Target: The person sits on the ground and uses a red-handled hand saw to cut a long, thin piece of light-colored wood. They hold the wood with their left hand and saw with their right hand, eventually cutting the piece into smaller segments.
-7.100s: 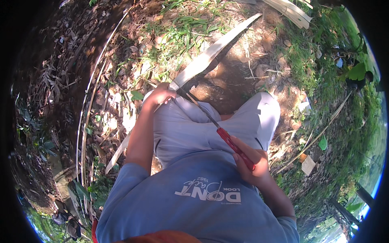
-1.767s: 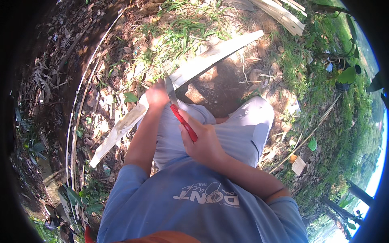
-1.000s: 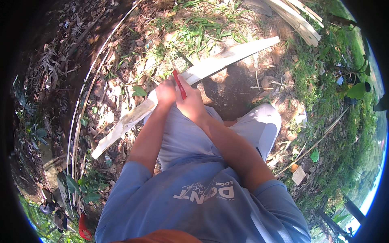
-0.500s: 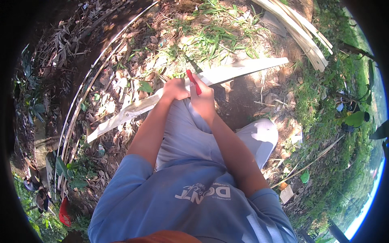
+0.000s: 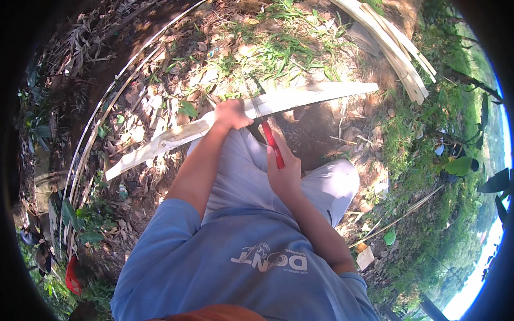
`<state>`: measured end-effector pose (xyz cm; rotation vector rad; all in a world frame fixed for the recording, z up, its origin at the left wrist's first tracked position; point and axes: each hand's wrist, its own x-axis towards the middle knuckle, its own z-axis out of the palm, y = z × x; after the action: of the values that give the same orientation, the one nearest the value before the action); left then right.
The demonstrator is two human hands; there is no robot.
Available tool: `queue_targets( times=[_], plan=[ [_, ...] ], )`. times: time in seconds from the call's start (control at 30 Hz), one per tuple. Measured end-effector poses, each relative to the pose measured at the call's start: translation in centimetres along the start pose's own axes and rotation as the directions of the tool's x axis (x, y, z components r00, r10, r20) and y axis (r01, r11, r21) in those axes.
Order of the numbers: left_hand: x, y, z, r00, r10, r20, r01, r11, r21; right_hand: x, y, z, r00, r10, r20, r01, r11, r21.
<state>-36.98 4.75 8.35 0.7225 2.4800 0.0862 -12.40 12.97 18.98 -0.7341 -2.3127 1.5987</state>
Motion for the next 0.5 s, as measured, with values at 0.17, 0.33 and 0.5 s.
queue_targets(
  times=[0.17,0.33,0.5],
  plan=[
    [-0.7,0.7,2.1,0.972,0.067,-0.227,-0.074,0.997,-0.023,-4.9,-2.8,-4.8,0.998,0.066,-0.006,-0.066,0.997,-0.047],
    [-1.1,0.1,2.8,0.967,0.029,-0.254,-0.037,0.999,-0.027,-7.6,-8.2,-7.6,0.978,0.199,0.055,-0.19,0.973,-0.132],
    [-1.1,0.2,3.1,0.952,0.107,-0.286,-0.108,0.994,0.013,-10.4,-10.5,-9.3,0.962,0.27,0.039,-0.264,0.957,-0.123]
  ],
)
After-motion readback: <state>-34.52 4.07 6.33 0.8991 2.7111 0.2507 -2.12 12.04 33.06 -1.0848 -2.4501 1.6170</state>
